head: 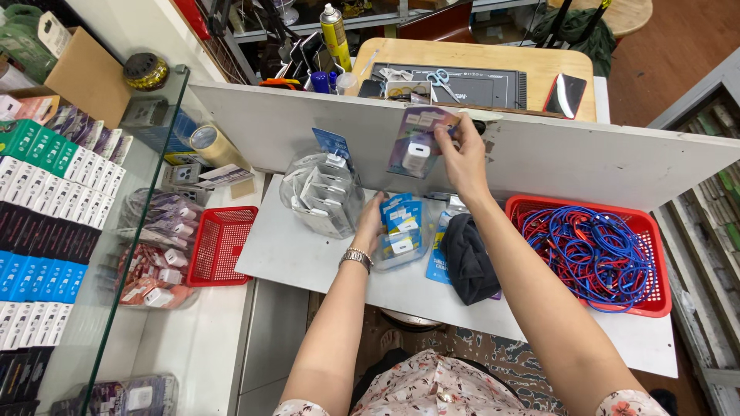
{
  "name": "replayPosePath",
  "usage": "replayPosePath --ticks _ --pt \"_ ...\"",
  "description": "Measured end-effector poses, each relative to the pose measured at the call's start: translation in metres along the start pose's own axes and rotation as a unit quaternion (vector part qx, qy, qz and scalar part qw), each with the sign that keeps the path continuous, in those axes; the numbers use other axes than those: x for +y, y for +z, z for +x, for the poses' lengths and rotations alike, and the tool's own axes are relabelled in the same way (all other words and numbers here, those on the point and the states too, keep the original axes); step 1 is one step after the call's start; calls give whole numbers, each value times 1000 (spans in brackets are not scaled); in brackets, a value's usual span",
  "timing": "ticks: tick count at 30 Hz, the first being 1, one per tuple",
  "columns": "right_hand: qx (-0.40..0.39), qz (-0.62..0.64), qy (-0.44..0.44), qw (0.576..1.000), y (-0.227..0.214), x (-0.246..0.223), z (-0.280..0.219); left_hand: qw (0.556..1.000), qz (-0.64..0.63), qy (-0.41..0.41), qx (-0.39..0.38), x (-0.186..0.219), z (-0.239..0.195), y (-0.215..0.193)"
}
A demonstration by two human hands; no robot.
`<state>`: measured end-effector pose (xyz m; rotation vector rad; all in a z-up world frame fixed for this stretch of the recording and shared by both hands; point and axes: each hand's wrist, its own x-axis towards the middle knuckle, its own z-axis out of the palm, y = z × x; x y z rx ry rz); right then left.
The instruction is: The person wipes the packaging of various electronic accessories, including chargers and cables, using a dark cloth. They handle items one by one, wiping the surfaces and then placing them into clear plastic containers or back onto the counter.
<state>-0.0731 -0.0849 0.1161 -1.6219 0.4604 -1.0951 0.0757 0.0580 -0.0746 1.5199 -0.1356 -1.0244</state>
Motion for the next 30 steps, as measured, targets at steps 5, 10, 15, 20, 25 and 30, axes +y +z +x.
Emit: replayPosePath --ticks 5,10,15,20,25,30 --pt "-101 -25 57 993 27 25 -12 968 182 173 15 2 -21 -1" --pt "-158 -135 87 974 39 40 -29 942 265 199 44 6 -40 -6" --pt "-152 -228 19 962 39 42 -23 953 225 184 87 14 -49 -6" --pt "-159 -241 21 957 35 52 -29 920 273 250 125 17 -59 0" --pt "-193 -381 -85 900 30 71 -46 935 232 260 72 16 -62 2" --pt "-164 -378 -106 905 24 70 -43 939 186 283 64 20 -48 7"
